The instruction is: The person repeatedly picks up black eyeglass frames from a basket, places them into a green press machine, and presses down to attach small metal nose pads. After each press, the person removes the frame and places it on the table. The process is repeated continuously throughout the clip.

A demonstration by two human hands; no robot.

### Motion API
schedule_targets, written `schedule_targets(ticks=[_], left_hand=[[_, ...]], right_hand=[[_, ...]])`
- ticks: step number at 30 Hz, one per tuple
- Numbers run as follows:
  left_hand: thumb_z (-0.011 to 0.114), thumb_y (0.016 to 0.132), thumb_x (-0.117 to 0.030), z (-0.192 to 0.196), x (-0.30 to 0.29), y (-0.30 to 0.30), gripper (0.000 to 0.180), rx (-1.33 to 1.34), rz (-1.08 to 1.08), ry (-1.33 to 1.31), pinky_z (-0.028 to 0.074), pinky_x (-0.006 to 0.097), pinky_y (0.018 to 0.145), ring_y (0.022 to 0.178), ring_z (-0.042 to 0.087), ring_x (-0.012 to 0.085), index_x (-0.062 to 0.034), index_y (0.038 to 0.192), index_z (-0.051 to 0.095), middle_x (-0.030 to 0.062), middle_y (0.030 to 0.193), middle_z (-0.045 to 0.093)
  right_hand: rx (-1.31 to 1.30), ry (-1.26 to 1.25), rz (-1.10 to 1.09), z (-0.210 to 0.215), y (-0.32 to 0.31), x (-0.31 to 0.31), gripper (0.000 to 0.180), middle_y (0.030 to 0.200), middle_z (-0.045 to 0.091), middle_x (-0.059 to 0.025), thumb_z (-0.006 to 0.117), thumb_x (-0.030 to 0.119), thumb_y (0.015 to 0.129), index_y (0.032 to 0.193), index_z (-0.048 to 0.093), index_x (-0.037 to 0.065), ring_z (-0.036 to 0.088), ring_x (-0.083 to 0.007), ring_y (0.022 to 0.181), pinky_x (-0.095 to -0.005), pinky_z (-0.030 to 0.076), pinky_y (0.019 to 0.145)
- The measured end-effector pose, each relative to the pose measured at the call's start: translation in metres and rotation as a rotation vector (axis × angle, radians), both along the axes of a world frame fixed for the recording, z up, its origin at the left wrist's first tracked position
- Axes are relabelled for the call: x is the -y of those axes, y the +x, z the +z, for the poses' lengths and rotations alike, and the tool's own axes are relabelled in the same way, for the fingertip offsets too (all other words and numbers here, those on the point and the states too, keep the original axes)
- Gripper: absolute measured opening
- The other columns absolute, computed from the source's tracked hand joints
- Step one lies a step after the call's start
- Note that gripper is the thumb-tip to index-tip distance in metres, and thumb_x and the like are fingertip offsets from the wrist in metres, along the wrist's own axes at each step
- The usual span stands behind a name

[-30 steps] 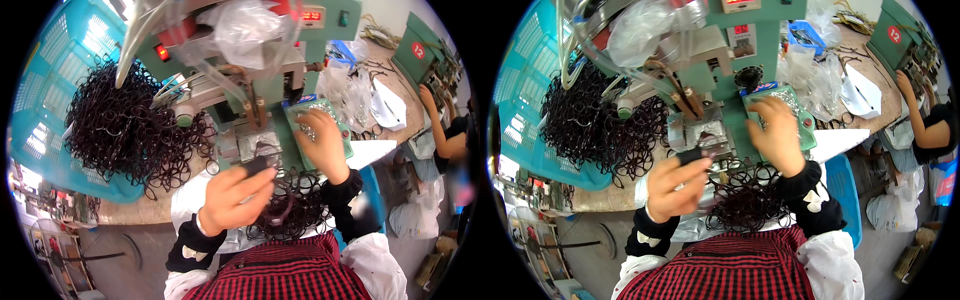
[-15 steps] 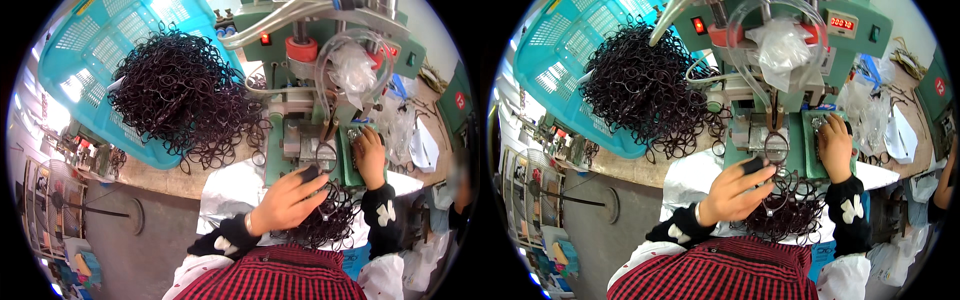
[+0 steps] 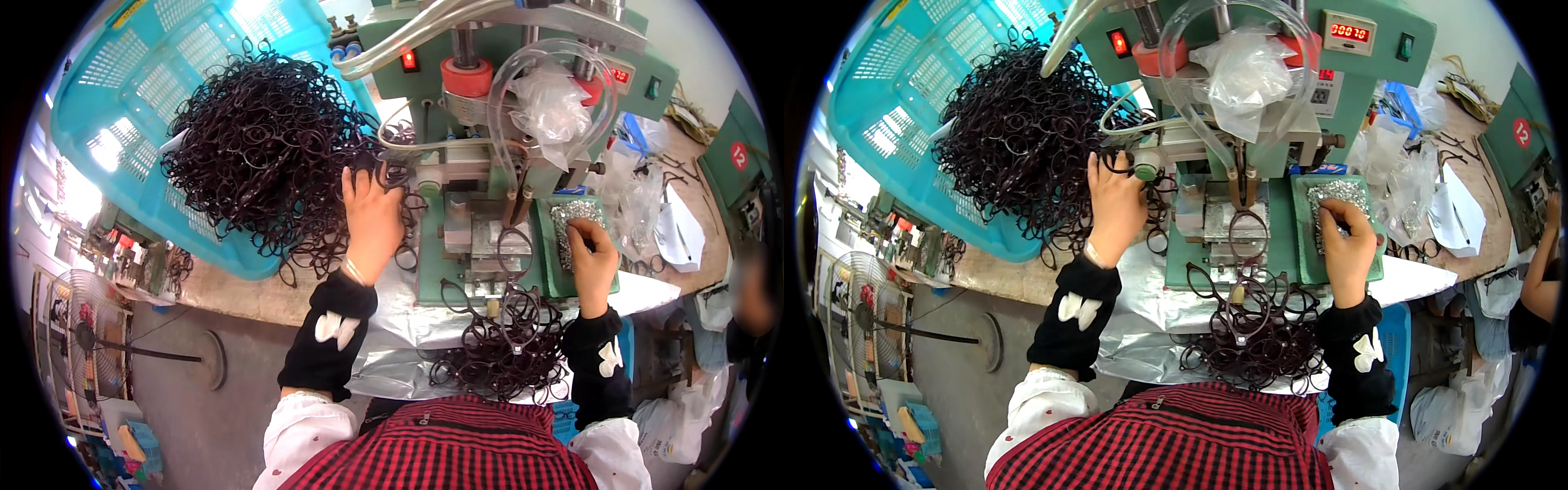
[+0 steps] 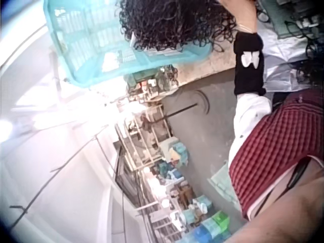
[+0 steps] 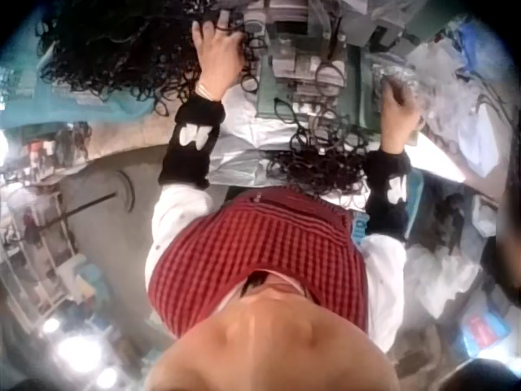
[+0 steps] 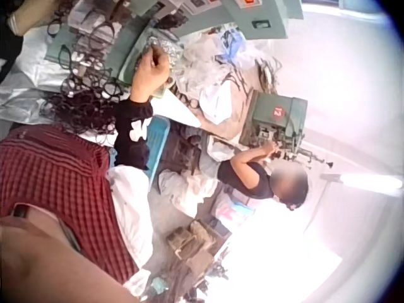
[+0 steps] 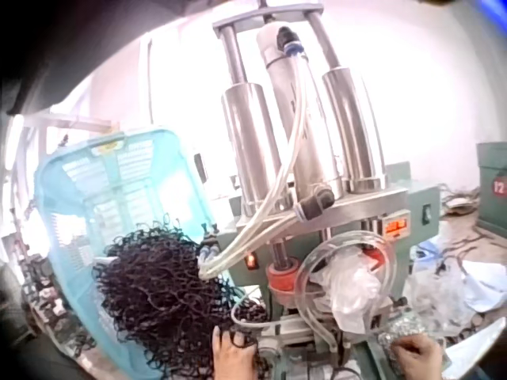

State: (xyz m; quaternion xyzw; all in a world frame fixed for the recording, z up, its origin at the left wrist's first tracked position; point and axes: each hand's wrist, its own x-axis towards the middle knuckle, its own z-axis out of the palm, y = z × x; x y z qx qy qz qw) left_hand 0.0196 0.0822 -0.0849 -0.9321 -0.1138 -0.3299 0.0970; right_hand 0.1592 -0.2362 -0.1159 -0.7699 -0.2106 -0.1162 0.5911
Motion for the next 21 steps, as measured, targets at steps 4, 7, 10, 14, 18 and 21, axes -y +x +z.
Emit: schedule_targets(ticks=[4,7,10,14,18,21], left_hand=[[0.073,0.073,-0.007,-0.05,-0.025,-0.001,0.017,-0.011,-0.057,-0.135,0.043,0.048,0.102,0.116,0.053,0.0386,-0.0065,0.09,0.072,0.0156,0.134,0.058],[0.073,0.077,-0.008,-0.061,-0.025,-0.043,0.015,-0.082,-0.099,-0.283,0.047,0.047,0.097,0.11,0.058,0.0368,-0.0038,0.092,0.073,0.0138,0.135,0.06],[0.072,0.081,-0.005,-0.04,-0.009,-0.072,0.013,-0.065,-0.152,-0.408,0.05,0.043,0.091,0.105,0.063,0.0349,-0.001,0.094,0.073,0.0143,0.127,0.067],[0.068,0.092,-0.005,-0.011,0.011,-0.065,0.009,0.273,-0.189,-0.563,0.05,0.03,0.077,0.085,0.064,0.0193,0.0016,0.097,0.071,0.0088,0.098,0.071],[0.061,0.103,-0.021,-0.033,0.009,-0.057,0.022,0.428,-0.044,-1.109,0.04,0.019,0.063,0.072,0.049,0.0027,-0.0017,0.105,0.072,-0.0034,0.086,0.061],[0.056,0.105,-0.018,-0.051,0.034,-0.069,0.024,0.495,-0.126,-1.354,0.045,0.021,0.068,0.076,0.056,0.0064,-0.0023,0.121,0.065,-0.0002,0.097,0.062]], right_hand=[[-0.073,-0.042,-0.128,-0.014,-0.015,0.039,0.015,0.093,0.071,-0.0082,0.07,0.001,0.088,0.103,0.071,-0.002,0.065,-0.015,0.086,-0.0276,0.05,0.082],[0.037,-0.105,-0.223,-0.022,-0.031,0.075,0.014,0.093,0.071,-0.0082,0.07,-0.001,0.086,0.1,0.07,-0.003,0.065,-0.016,0.089,-0.0283,0.05,0.083],[-0.004,-0.08,-0.208,-0.013,-0.043,0.084,0.013,0.092,0.071,-0.0077,0.069,-0.003,0.085,0.098,0.07,-0.004,0.065,-0.0153,0.088,-0.0277,0.049,0.082],[0.075,-0.058,0.037,0.039,-0.052,0.035,0.013,0.091,0.07,-0.0088,0.068,-0.004,0.082,0.094,0.07,-0.002,0.066,-0.0193,0.087,-0.0288,0.049,0.081],[0.142,0.064,0.234,0.067,-0.034,-0.032,0.013,0.093,0.072,-0.01,0.068,0.0,0.082,0.094,0.07,0.0,0.068,-0.02,0.088,-0.0295,0.05,0.083],[-0.077,0.242,0.273,0.053,-0.043,-0.05,0.027,0.096,0.069,-0.0042,0.071,0.0,0.081,0.107,0.064,0.0,0.065,-0.0134,0.092,-0.0276,0.049,0.085]])
